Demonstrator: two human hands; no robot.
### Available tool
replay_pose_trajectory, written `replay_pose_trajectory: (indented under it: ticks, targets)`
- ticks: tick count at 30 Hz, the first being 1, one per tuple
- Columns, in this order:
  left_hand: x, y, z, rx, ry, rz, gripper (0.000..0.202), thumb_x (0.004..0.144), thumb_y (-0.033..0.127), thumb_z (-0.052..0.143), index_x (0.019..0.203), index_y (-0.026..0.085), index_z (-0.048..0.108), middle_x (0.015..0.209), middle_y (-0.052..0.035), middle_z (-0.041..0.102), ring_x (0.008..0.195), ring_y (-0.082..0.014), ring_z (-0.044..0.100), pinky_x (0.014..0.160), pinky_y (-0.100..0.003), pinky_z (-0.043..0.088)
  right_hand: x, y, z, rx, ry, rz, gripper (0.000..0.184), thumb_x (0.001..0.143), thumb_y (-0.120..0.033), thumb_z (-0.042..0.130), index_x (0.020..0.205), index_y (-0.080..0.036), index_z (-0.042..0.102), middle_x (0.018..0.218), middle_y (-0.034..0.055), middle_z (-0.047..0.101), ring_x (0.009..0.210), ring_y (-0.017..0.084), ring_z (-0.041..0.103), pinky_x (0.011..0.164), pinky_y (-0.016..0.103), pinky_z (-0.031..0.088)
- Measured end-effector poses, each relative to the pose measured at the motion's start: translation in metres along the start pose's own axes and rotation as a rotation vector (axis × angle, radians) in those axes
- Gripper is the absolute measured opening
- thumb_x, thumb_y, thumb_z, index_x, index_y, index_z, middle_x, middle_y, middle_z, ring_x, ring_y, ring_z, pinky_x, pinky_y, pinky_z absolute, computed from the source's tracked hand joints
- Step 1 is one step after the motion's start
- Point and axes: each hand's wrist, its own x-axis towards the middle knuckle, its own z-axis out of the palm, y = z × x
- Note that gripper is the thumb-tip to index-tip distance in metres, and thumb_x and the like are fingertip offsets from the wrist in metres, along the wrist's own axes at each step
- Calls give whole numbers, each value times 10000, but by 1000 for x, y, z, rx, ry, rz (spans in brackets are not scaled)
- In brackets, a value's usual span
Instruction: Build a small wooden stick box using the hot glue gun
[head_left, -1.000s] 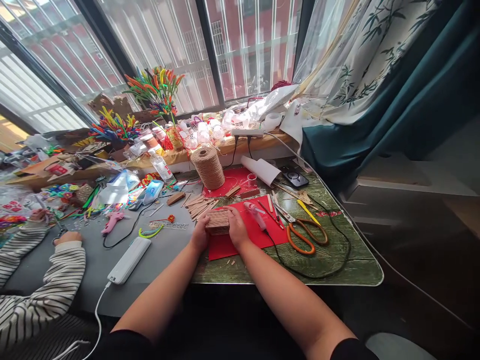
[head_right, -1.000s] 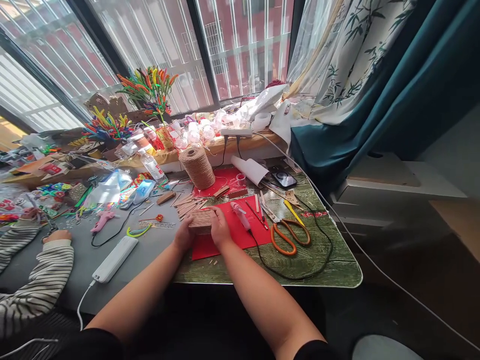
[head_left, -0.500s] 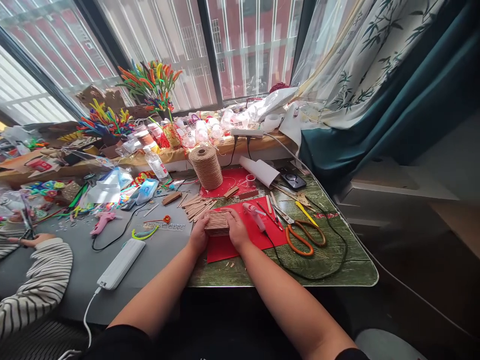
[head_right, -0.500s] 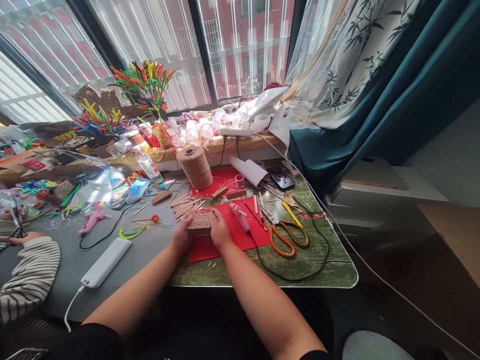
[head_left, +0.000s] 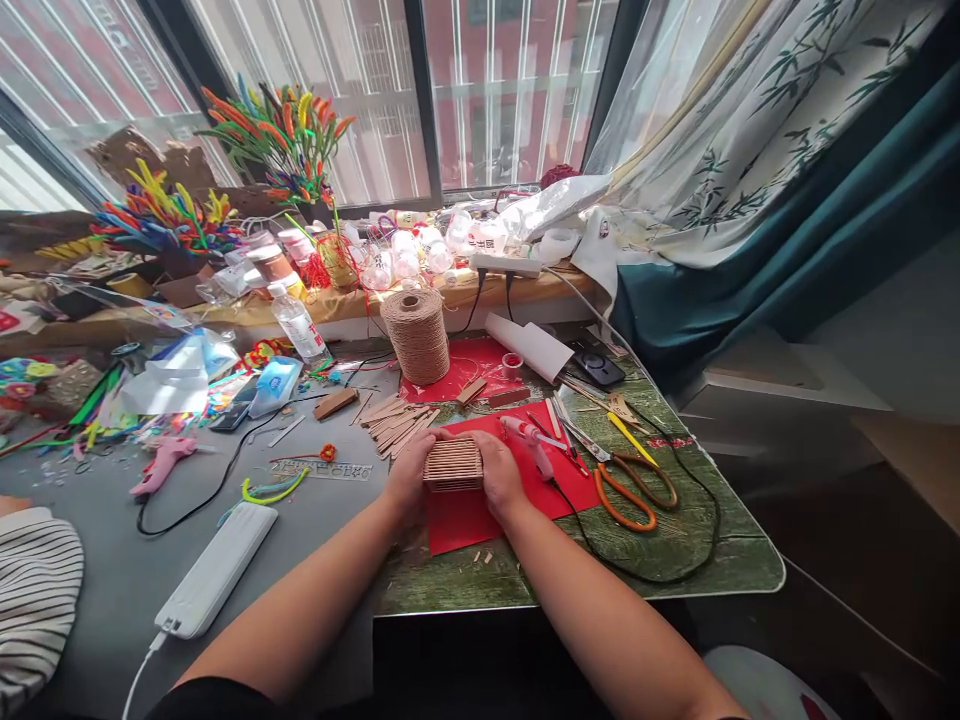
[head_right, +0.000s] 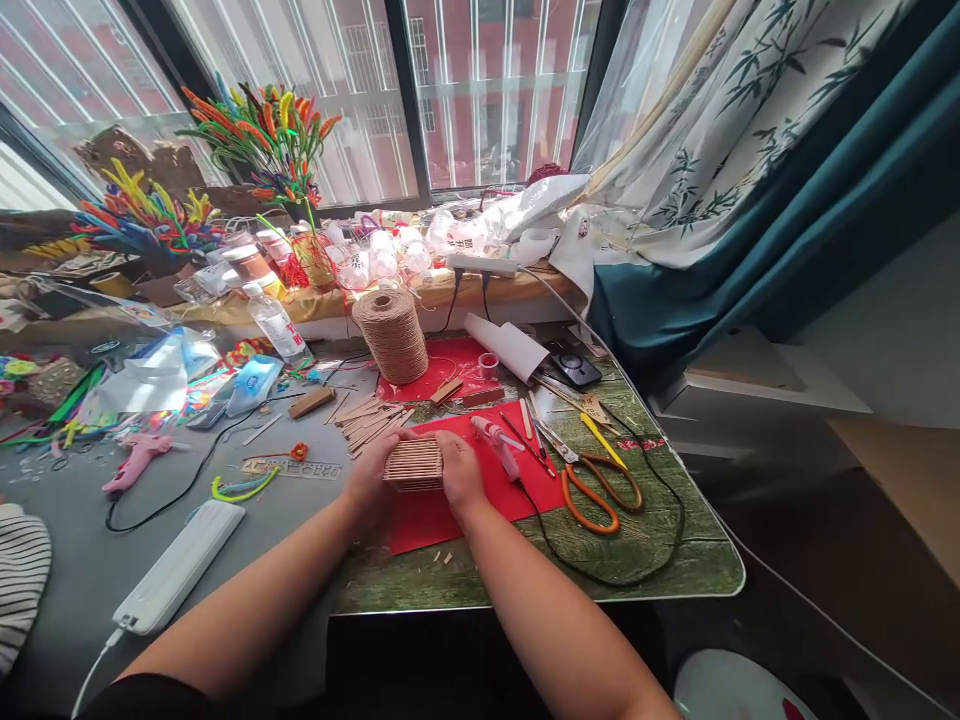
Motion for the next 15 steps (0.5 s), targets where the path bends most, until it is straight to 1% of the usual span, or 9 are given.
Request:
replay_pose_trajectory:
  ticks: [2,4,8,11,15]
  targets:
    - [-2,2,1,23,-3,20,363,944,498,604,1005,162,728,1094,-99,743,1017,-267,666,905,-363,517,-1,0,2,-7,8,-9,350,920,-529,643,922,-205,775,895,53,794,890,254,734,760,343,566]
    - [-3,7,2,-30,-19,-1,346,962,488,583,989,172,722,1055,-88,741,972,-257,663,868,-358,523,-2,-2,4,-31,22,-9,324,924,-505,644,918,-209,776,900,51,794,892,252,734,777,344,567]
    - [-3,14,1,-118,-25,-45,325,936,481,634,952,172,735,1030,-94,746,1007,-277,672,853,-357,542,-2,-5,3,-109,37,8,335,953,-501,596,933,-223,782,951,53,798,960,265,731,860,370,569]
    - [-1,9,-1,-211,-59,-108,321,943,494,640,976,184,719,1011,-73,756,952,-257,694,847,-350,551,-1,-6,1,-159,36,12,335,970,-469,556,931,-236,794,995,54,801,1019,269,721,909,374,561]
    - [1,-3,-4,-296,-129,-161,316,964,497,639,1039,197,706,1013,-51,762,949,-235,712,871,-335,548,0,-6,2,-201,63,10,337,975,-447,550,926,-235,808,988,53,800,1010,271,719,883,362,561]
